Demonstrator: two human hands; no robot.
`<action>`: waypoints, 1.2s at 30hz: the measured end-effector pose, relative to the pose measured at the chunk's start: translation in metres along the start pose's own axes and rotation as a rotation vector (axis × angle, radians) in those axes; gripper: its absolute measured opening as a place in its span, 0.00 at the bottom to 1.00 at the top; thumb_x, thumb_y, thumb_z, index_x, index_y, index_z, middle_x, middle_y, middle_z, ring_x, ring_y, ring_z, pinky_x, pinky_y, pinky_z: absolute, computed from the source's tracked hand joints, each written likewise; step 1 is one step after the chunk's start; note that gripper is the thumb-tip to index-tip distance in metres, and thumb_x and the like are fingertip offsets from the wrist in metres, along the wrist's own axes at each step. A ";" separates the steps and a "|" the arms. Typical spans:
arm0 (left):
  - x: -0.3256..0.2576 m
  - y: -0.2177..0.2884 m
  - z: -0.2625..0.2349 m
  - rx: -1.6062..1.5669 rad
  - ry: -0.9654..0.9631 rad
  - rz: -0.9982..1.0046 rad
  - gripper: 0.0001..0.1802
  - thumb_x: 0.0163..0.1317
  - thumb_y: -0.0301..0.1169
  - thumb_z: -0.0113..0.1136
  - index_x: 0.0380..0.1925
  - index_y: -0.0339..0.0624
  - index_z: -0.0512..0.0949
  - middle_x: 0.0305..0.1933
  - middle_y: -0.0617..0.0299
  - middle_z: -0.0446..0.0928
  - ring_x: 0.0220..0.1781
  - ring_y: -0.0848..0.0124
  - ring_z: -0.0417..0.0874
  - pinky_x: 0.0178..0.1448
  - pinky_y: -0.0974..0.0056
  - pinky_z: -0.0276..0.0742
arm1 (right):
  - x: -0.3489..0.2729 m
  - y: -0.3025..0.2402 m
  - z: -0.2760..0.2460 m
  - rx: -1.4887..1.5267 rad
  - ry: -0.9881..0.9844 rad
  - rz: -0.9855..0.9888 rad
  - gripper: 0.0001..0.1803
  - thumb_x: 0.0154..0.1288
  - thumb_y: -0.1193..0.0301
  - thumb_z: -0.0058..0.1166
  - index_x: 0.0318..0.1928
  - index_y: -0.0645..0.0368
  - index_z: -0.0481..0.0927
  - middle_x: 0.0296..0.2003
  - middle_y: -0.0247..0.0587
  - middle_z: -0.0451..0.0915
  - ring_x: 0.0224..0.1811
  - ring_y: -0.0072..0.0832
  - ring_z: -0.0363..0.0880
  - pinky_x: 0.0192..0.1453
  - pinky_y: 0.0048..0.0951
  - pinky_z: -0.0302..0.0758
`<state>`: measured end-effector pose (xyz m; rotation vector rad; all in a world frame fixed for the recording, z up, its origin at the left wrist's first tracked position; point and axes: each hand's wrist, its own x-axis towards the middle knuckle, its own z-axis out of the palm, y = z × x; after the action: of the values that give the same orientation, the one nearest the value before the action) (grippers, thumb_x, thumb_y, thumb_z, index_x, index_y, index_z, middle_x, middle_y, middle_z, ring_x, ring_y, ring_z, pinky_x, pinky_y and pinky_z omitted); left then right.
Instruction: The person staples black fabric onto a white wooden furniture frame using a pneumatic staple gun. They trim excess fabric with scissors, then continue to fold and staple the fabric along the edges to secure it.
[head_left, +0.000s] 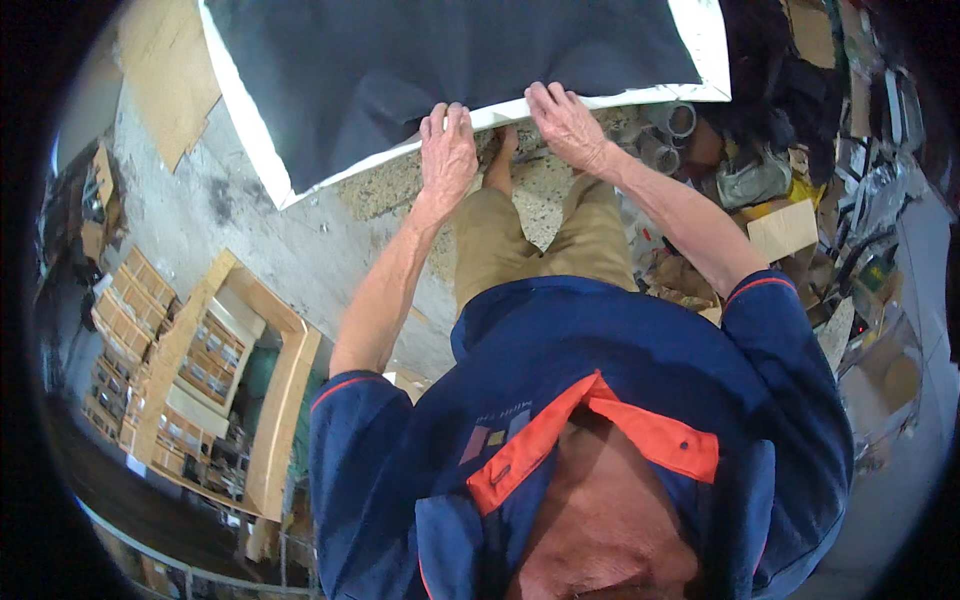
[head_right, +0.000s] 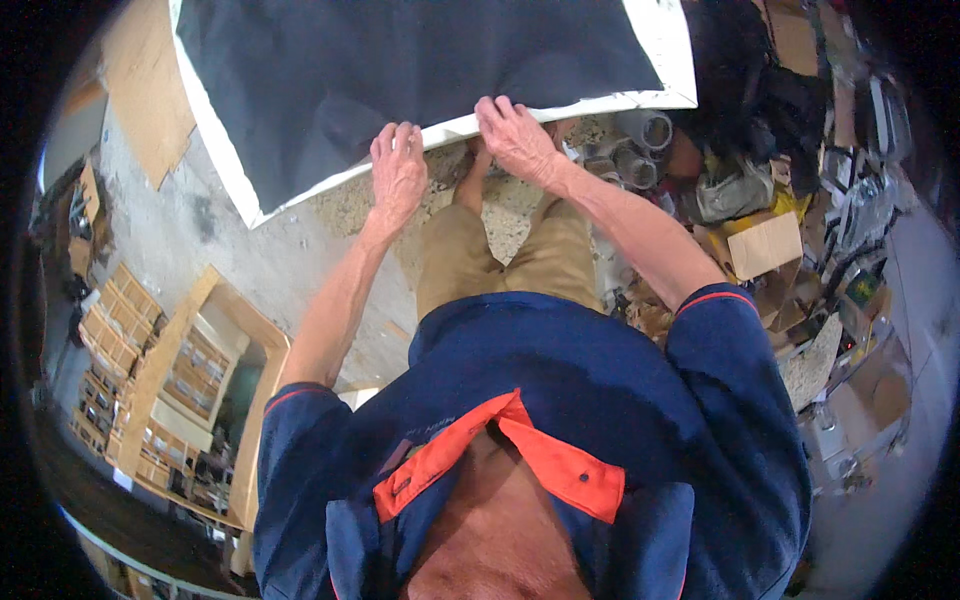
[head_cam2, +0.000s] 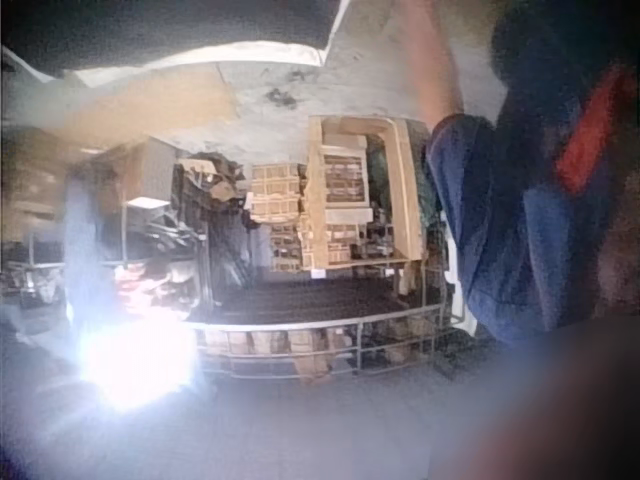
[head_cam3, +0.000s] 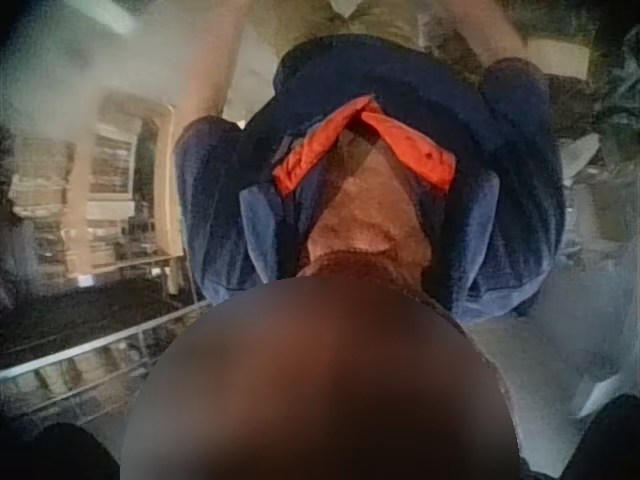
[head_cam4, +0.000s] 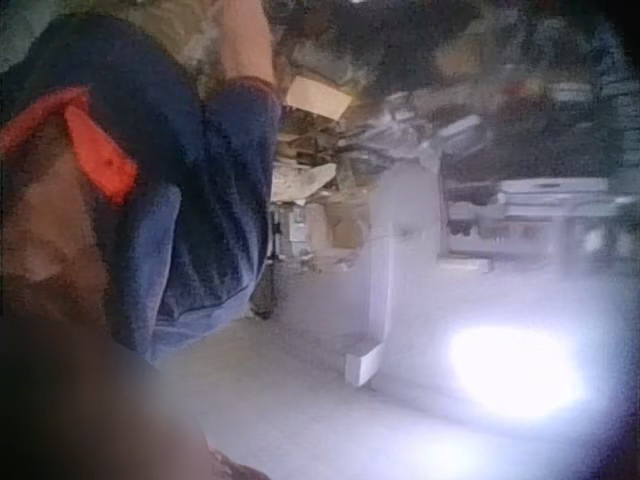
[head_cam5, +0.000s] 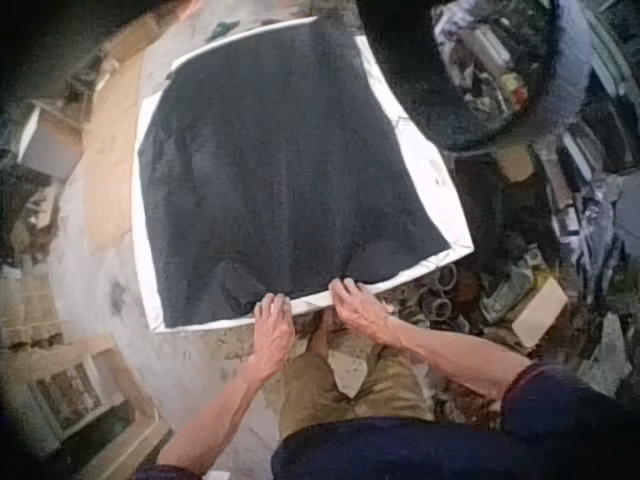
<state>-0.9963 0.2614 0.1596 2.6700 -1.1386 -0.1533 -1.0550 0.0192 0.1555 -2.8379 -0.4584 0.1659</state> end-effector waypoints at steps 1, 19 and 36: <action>0.000 0.003 0.000 -0.050 -0.053 -0.044 0.25 0.59 0.24 0.58 0.58 0.27 0.77 0.62 0.46 0.74 0.67 0.49 0.72 0.69 0.46 0.70 | -0.004 -0.002 0.000 -0.020 0.063 -0.008 0.21 0.59 0.72 0.56 0.51 0.71 0.79 0.52 0.48 0.72 0.51 0.40 0.74 0.50 0.39 0.79; 0.025 0.071 -0.015 0.029 -0.446 -0.187 0.56 0.47 0.35 0.78 0.78 0.43 0.60 0.56 0.33 0.64 0.58 0.39 0.67 0.64 0.43 0.67 | -0.032 -0.049 0.014 0.147 -0.001 0.436 0.29 0.63 0.68 0.58 0.64 0.66 0.78 0.74 0.50 0.63 0.75 0.46 0.63 0.69 0.49 0.69; 0.031 0.064 -0.012 0.064 -0.631 -0.280 0.55 0.48 0.35 0.76 0.79 0.44 0.61 0.59 0.32 0.62 0.61 0.35 0.68 0.65 0.40 0.71 | -0.037 -0.027 0.008 0.360 0.006 0.423 0.29 0.65 0.68 0.57 0.65 0.68 0.77 0.75 0.45 0.64 0.71 0.43 0.66 0.59 0.44 0.76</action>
<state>-1.0172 0.1988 0.1874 2.9090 -0.9015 -1.0845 -1.0994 0.0340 0.1580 -2.5357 0.1683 0.2863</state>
